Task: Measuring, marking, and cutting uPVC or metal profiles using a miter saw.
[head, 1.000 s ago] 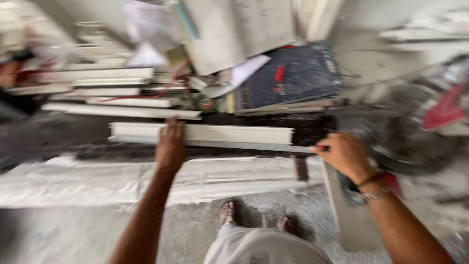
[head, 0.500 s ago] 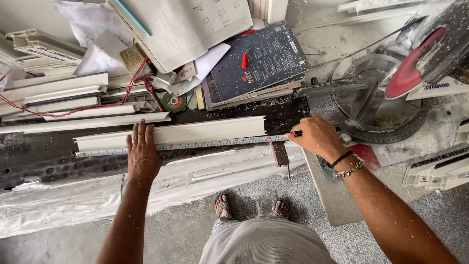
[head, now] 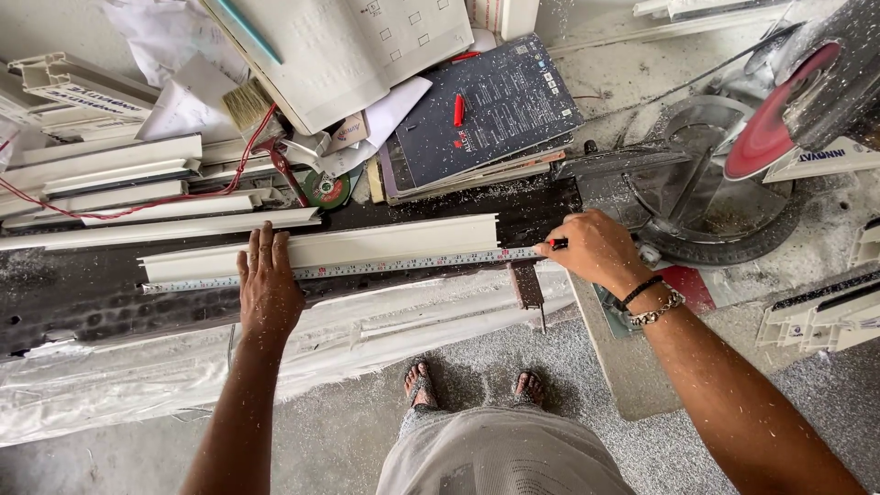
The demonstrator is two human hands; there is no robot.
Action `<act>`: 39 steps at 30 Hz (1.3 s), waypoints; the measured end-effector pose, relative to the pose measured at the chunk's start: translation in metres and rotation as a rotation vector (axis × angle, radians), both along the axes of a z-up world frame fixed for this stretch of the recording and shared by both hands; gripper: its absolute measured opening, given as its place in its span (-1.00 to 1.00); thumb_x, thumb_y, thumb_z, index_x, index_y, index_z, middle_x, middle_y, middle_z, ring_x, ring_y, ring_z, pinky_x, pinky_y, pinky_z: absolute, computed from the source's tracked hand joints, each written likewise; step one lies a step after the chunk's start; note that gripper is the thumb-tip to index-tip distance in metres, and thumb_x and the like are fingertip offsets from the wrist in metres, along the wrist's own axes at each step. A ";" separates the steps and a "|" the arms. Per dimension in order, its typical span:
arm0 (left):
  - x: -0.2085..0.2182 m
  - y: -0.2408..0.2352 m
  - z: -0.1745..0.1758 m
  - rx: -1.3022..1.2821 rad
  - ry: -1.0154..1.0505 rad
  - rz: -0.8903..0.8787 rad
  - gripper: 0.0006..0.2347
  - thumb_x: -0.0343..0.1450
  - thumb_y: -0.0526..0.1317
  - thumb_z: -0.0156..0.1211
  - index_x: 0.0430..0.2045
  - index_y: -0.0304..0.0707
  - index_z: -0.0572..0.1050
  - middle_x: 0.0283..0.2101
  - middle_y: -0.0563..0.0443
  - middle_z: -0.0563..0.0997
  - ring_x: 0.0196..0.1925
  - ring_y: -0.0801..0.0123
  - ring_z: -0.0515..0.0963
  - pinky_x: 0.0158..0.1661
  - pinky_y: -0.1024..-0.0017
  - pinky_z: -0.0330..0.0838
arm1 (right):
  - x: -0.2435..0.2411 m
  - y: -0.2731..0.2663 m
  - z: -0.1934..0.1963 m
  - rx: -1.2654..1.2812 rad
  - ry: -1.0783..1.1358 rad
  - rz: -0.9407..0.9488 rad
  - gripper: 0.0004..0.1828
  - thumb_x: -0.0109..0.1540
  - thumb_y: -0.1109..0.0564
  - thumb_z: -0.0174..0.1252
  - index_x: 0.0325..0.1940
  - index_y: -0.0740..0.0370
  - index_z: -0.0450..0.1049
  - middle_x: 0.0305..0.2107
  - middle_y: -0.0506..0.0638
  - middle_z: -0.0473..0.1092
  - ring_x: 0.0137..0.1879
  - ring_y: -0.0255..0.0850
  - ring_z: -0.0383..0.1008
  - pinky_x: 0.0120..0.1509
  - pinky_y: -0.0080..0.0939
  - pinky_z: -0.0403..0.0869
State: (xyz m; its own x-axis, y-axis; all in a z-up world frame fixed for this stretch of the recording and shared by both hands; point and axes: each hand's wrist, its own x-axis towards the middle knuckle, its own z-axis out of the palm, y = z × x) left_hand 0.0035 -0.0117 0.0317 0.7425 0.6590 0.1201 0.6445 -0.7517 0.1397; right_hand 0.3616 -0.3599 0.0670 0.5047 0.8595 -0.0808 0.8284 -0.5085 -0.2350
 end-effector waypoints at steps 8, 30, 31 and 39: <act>-0.001 -0.001 0.006 0.006 0.000 0.000 -0.32 0.24 -0.56 0.05 0.37 -0.36 0.15 0.54 -0.33 0.04 0.59 -0.08 -0.07 0.48 -0.10 -0.22 | -0.004 0.001 0.007 -0.041 0.019 -0.029 -0.58 0.18 -0.28 0.30 -0.22 0.07 0.73 -0.51 0.03 0.52 -0.24 -0.04 0.53 -0.20 0.01 0.55; 0.006 0.020 0.013 0.092 0.149 -0.210 -0.18 0.19 0.29 0.26 0.31 -0.12 0.26 0.36 -0.07 0.35 0.47 0.14 0.24 0.42 -0.01 0.00 | -0.074 -0.161 -0.068 -0.004 0.227 -0.693 -0.51 0.18 -0.36 0.23 -0.18 0.06 0.66 -0.48 -0.06 0.56 -0.45 -0.11 0.49 -0.36 -0.07 0.46; 0.008 0.023 0.009 0.097 0.214 -0.171 -0.21 0.21 0.29 0.26 0.30 -0.09 0.28 0.34 -0.04 0.40 0.47 0.17 0.28 0.43 0.01 0.04 | -0.075 -0.176 -0.078 0.058 0.192 -0.788 -0.50 0.17 -0.35 0.24 -0.20 0.10 0.65 -0.50 -0.02 0.56 -0.43 -0.08 0.51 -0.33 -0.08 0.47; 0.062 -0.004 0.033 -0.058 0.427 -0.228 -0.26 0.24 0.25 0.36 0.27 -0.05 0.27 0.32 0.00 0.41 0.41 0.21 0.33 0.41 0.09 0.10 | -0.070 -0.204 -0.123 0.258 -0.326 -0.795 -0.53 0.19 -0.27 0.25 -0.15 0.19 0.56 -0.33 0.06 0.50 -0.15 0.07 0.53 -0.11 0.04 0.53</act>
